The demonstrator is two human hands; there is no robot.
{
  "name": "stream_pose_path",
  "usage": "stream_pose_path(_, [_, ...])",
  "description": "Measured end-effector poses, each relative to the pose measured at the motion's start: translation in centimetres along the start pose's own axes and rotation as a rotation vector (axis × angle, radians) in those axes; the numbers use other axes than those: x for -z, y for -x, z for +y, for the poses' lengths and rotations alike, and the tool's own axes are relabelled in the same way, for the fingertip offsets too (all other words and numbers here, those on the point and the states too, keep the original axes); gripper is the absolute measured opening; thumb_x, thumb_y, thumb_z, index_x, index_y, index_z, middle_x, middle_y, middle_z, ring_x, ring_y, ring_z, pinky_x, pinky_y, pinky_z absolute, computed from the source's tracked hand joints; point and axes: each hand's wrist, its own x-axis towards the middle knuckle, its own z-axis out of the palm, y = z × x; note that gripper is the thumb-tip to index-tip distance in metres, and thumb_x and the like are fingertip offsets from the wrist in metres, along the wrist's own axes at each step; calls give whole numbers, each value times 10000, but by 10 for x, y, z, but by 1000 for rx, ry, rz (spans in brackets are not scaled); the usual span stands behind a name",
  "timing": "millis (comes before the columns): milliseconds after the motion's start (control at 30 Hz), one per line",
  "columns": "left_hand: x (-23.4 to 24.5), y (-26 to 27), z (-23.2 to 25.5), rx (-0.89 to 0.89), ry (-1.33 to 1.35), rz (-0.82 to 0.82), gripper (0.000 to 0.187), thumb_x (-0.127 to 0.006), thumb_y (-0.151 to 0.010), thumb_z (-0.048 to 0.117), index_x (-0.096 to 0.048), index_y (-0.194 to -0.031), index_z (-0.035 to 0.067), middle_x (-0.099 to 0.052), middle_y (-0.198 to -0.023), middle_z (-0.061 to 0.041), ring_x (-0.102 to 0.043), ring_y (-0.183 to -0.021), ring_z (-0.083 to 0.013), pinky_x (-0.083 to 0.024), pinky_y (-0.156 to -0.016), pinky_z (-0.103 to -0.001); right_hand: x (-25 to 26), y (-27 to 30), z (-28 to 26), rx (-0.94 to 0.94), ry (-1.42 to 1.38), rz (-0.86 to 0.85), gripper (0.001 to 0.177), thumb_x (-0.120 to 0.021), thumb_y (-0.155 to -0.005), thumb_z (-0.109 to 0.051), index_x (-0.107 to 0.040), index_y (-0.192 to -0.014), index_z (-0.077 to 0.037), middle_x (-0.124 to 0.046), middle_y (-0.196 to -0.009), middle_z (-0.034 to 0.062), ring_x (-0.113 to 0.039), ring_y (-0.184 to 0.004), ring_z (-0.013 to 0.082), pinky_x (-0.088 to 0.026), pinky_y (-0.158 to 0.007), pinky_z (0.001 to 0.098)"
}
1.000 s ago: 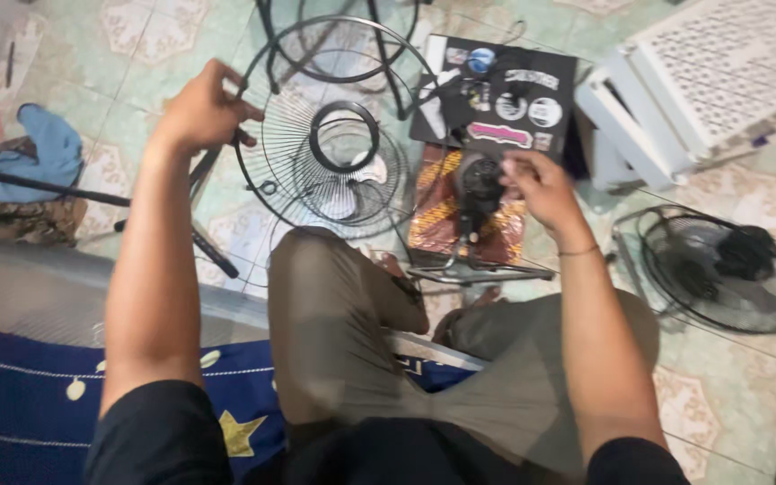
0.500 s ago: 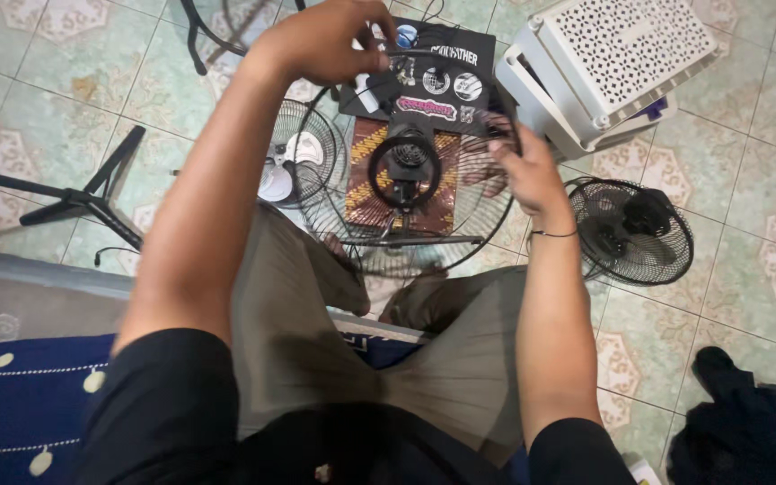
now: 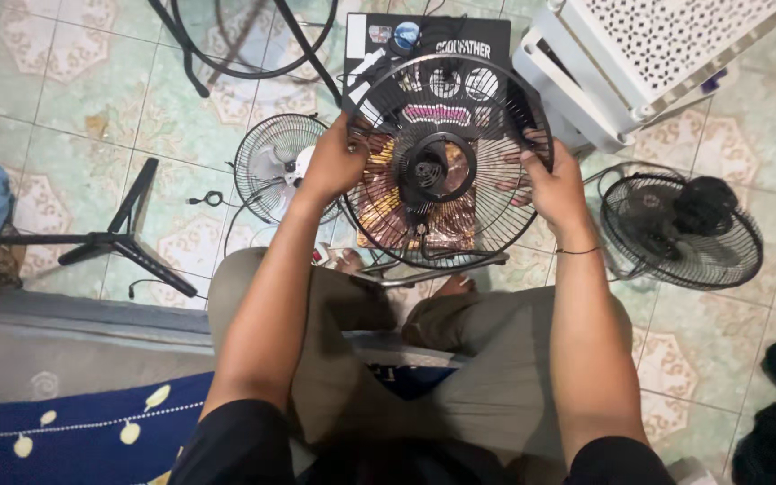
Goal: The person disassembles a small table fan by removing the front grille and fan blades. They then use a screwdriver to adjust or tighten components within the fan's motor housing before reassembling the fan.
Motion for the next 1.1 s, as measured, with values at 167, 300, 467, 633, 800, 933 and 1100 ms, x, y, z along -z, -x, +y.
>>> stream_pose_path(167, [-8,-11,-4,133,-19,-61,452,-745,-885,325,-620,-1118,-42,-769,-914,-189,-791,-826,-318,-612,-740,-415,-3,-14,15,267,562,115,446,-719,-996,-211,-557,-1365,-19,-748,-1137,181,-728,-1052,321,-558,-897,412])
stream_pose_path(300, [1,-13,6,192,-305,-82,481,-809,-873,408,-700,-964,-52,-702,-736,-240,-719,-743,-405,-563,-707,-467,-12,-21,18,225,626,71,551,-709,-968,-226,-512,-1439,-20,-730,-1190,218,-707,-1128,367,-535,-959,432])
stream_pose_path(467, [8,-15,5,210,-295,-56,475,-805,-849,381,-684,-948,-68,-697,-709,-240,-716,-698,-399,-559,-667,-464,-27,-28,18,84,566,75,677,-689,-918,-221,-406,-1499,-21,-678,-1255,252,-695,-1101,405,-534,-941,437])
stream_pose_path(633, [4,-16,-8,143,-267,4,458,-819,-820,341,-676,-953,-73,-707,-749,-248,-718,-715,-408,-569,-668,-463,-29,-32,26,330,541,73,694,-736,-924,-167,-363,-1467,53,-624,-1357,275,-635,-1266,360,-474,-1074,411])
stream_pose_path(800, [-1,-14,-19,182,-237,10,468,-809,-823,310,-644,-1032,-76,-716,-822,-274,-725,-783,-430,-576,-713,-478,-30,-34,34,338,605,79,663,-757,-932,-155,-406,-1459,41,-655,-1307,257,-655,-1223,360,-487,-1052,412])
stream_pose_path(933, [-6,-13,-25,172,-225,18,471,-803,-836,275,-607,-1061,-89,-716,-869,-294,-722,-843,-455,-578,-740,-490,-30,-35,37,283,627,70,640,-757,-921,-165,-432,-1442,19,-694,-1239,216,-685,-1160,335,-511,-1014,400])
stream_pose_path(1100, [-11,-11,-26,141,-218,19,515,-806,-828,254,-565,-1111,-103,-707,-860,-305,-711,-841,-475,-572,-740,-515,-31,-35,41,292,637,77,657,-759,-910,-157,-421,-1445,21,-691,-1231,212,-684,-1146,330,-514,-991,403])
